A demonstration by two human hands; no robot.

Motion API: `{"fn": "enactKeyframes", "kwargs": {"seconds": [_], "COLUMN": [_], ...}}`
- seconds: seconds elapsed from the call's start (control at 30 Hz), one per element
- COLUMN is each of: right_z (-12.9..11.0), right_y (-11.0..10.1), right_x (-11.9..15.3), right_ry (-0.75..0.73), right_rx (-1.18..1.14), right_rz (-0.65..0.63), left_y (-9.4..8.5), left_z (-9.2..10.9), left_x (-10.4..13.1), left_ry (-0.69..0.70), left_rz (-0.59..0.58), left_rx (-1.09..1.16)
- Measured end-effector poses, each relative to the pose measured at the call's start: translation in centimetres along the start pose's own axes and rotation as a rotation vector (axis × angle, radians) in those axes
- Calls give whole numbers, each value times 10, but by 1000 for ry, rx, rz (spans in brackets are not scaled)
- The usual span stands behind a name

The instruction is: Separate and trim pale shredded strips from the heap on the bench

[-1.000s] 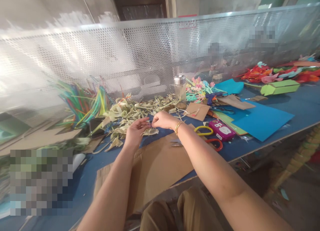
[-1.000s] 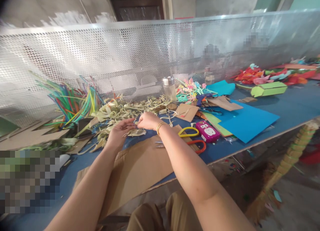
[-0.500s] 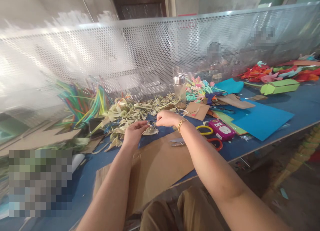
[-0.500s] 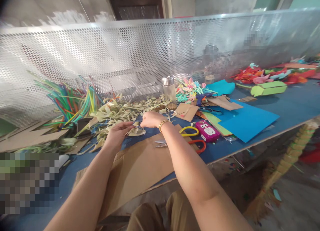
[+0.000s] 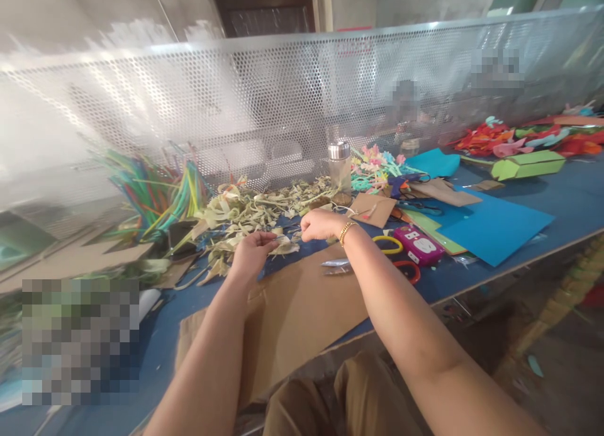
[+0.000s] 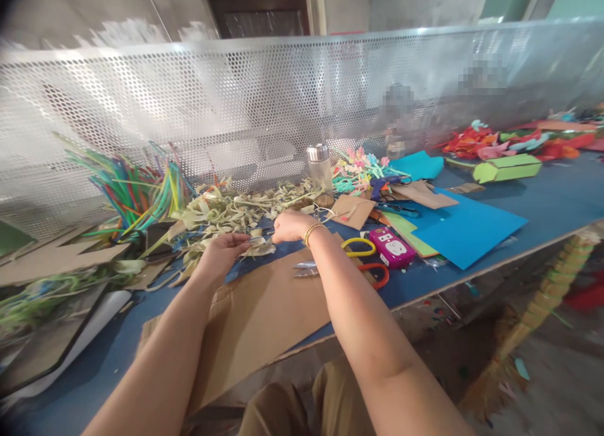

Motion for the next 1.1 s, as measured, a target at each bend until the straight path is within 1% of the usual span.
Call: {"fn": "enactKeyframes", "kwargs": {"seconds": [0.1,0.23,0.3,0.37,0.43,0.5,0.6,0.67,0.8,0.97,1.1], "right_z": [0,-4,-4,-3,-3,-5,-9,-12,-16,-20,-19], "right_y": [2,6,6,8,8,9,10,8,7,8,9], "right_x": [-1,1,1,0,0,1,4,6,8,8,8], "right_ry": [4,-7,2,18,28,25,14,12,8,-33,-21], "right_rx": [20,48,50,55,64,68,69,66,68,90,94], "right_rz": [-10,-42,-49,-55,-59,-66,-67,-56,-43,-37,-52], "left_y": [-1,5,12,20,26,27,24,23,22,19,18], "left_z": [-2,1,5,11,16,18,21,22,21,18,18], "left_x": [2,7,10,14,16,16,12,10,8,8,8], "left_ry": [-28,-82,-94,-79,-49,0,95,128,127,72,57], "left_rz": [-1,-39,-78,-142,-186,-174,-120,-107,-112,-90,-84], "left_rx": [14,77,160,266,298,233,106,62,43,26,0]}}
Point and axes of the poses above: each hand's wrist, its own x-axis away from the middle knuckle, its own y-axis out of the palm, z = x × y, the point moved 8 cm from there along -x, towards the middle knuckle, and after that the axes turned 13 degrees about -x, right-handed, at the moved point
